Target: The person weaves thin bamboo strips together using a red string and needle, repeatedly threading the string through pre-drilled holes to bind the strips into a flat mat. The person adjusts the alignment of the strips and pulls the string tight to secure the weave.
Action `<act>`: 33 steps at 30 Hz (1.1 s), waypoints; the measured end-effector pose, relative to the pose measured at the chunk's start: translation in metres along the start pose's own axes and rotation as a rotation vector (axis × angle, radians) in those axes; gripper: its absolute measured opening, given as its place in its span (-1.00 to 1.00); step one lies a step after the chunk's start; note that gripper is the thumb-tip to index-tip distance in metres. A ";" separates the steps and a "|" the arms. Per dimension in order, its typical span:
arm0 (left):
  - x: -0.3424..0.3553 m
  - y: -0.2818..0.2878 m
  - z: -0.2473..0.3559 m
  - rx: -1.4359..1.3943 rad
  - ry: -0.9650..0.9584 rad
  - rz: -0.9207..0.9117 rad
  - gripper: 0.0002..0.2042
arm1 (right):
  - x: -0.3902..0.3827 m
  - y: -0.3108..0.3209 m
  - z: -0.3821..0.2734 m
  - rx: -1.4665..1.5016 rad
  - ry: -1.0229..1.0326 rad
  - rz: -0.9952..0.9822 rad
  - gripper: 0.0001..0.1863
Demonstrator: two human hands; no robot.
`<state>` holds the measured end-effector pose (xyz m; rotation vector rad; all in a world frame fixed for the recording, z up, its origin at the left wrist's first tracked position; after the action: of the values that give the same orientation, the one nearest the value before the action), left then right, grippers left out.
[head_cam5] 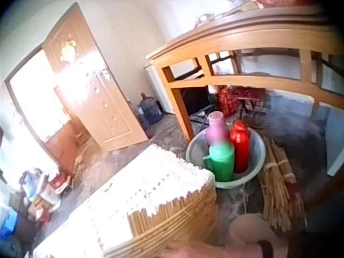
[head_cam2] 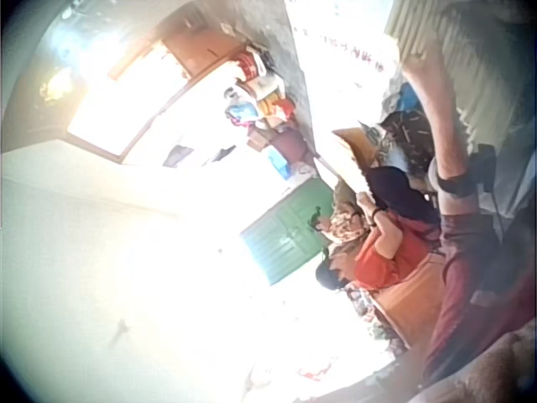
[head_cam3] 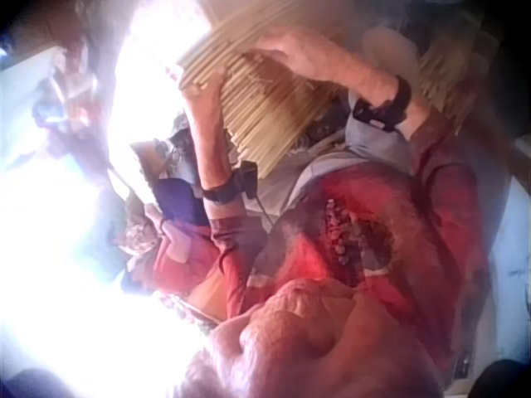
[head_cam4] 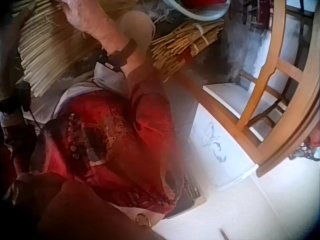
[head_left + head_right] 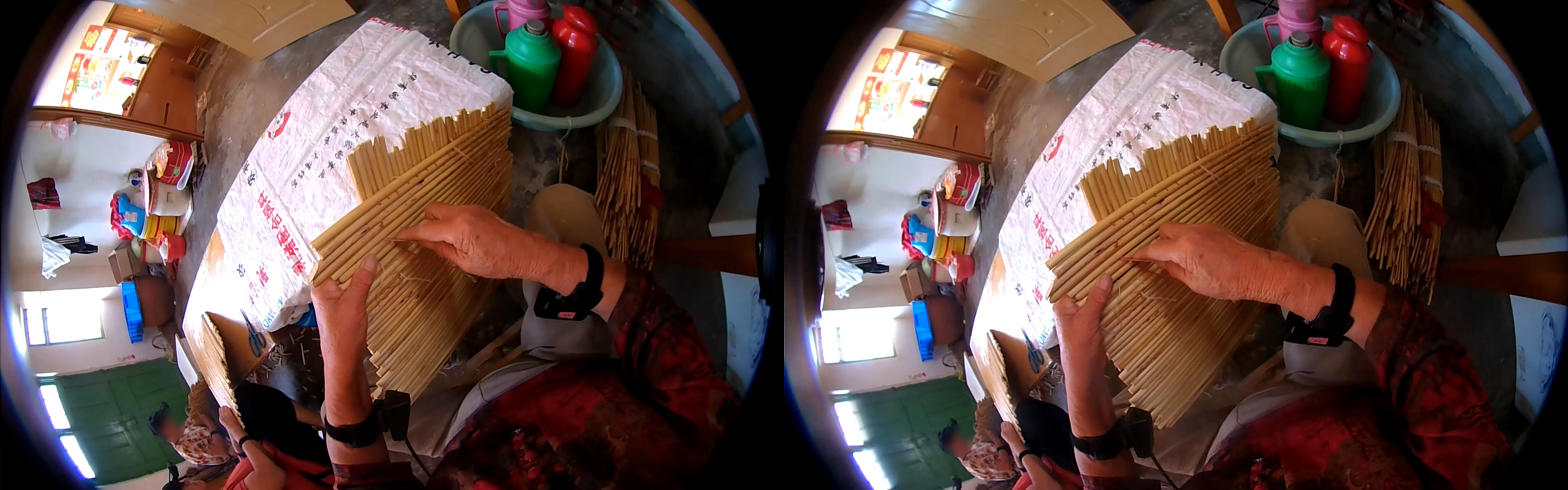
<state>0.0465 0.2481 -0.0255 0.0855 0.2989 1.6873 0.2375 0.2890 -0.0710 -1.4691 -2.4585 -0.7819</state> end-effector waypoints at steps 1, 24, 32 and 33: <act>0.000 0.000 0.000 0.005 0.000 0.004 -0.68 | 0.000 0.000 0.000 0.003 0.003 0.001 -0.62; -0.005 -0.003 -0.002 0.026 0.019 0.023 -0.70 | 0.004 0.009 -0.008 -0.135 -0.021 -0.091 -0.64; -0.008 -0.007 0.005 0.030 0.031 0.023 -0.71 | 0.003 0.009 -0.008 -0.044 0.021 -0.053 -0.65; -0.008 -0.006 0.003 0.026 0.032 0.024 -0.71 | 0.003 0.009 -0.007 -0.040 0.016 -0.055 -0.65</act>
<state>0.0546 0.2414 -0.0230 0.0812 0.3451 1.7099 0.2428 0.2906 -0.0606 -1.4083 -2.4950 -0.8555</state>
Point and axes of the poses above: each hand's wrist, its own x-axis towards the middle knuckle, its own y-axis out of the back of the hand, z = x × y, the point moved 3 cm from there along x, towards the middle knuckle
